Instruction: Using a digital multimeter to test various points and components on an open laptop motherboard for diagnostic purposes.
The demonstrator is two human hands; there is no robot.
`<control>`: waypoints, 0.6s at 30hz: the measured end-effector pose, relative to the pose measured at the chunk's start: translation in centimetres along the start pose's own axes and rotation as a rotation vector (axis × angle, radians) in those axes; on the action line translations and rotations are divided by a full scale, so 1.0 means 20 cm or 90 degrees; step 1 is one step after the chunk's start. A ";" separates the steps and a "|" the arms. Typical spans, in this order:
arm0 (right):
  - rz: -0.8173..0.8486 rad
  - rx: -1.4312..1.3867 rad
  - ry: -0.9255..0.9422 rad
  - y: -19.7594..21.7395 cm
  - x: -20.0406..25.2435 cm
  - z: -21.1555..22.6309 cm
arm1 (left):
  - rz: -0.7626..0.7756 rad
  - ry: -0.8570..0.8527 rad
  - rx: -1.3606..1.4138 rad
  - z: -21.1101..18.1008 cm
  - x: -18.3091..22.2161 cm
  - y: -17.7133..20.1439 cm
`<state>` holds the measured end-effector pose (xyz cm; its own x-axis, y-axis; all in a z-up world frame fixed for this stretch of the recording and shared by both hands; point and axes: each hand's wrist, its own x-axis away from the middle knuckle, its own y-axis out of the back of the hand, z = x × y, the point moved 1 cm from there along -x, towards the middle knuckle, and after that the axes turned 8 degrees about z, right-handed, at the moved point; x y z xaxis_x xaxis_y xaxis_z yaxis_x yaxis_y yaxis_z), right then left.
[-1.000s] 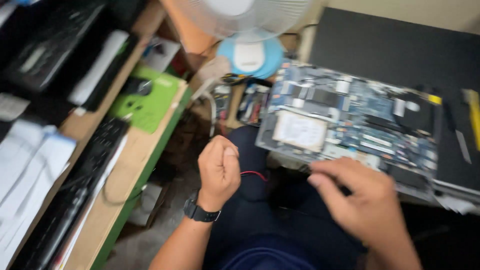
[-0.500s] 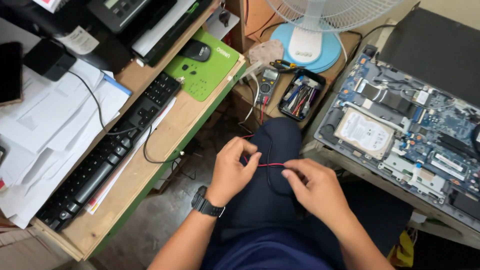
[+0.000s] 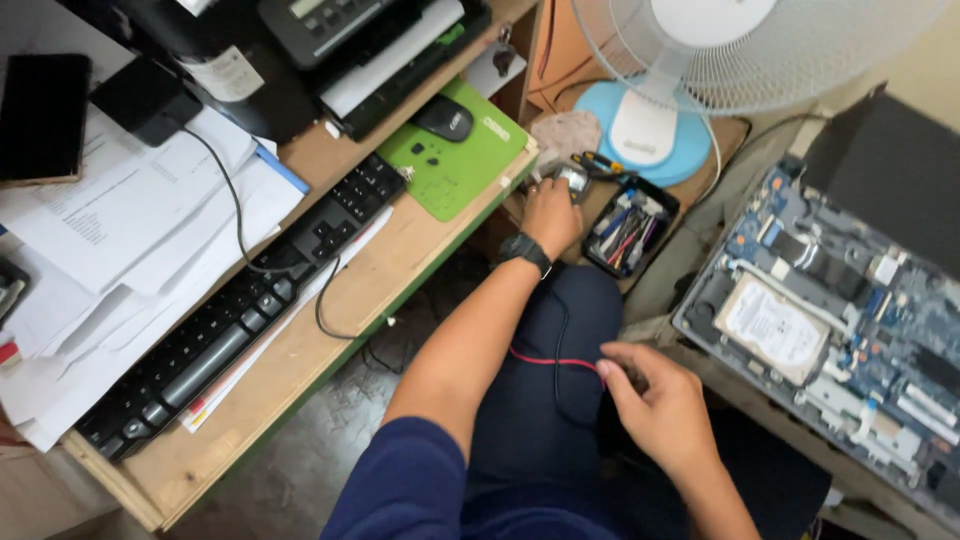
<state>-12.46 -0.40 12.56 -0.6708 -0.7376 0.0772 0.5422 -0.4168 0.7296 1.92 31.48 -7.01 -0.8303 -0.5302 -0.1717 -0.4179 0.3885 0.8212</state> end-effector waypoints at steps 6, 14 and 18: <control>0.019 -0.034 -0.058 -0.01 0.03 -0.04 | 0.163 0.095 -0.074 0.09 -0.22 -0.19; 0.037 -0.055 -0.102 -0.01 0.00 -0.03 | 0.147 0.202 -0.096 0.05 -0.23 -0.16; 0.045 -0.068 -0.119 0.00 -0.01 -0.03 | 0.202 0.216 -0.032 -0.01 -0.16 0.03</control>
<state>-11.93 -0.53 12.13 -0.7061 -0.6600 0.2566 0.6345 -0.4287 0.6432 4.37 33.32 -5.83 -0.7429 -0.6111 0.2731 -0.1379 0.5390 0.8309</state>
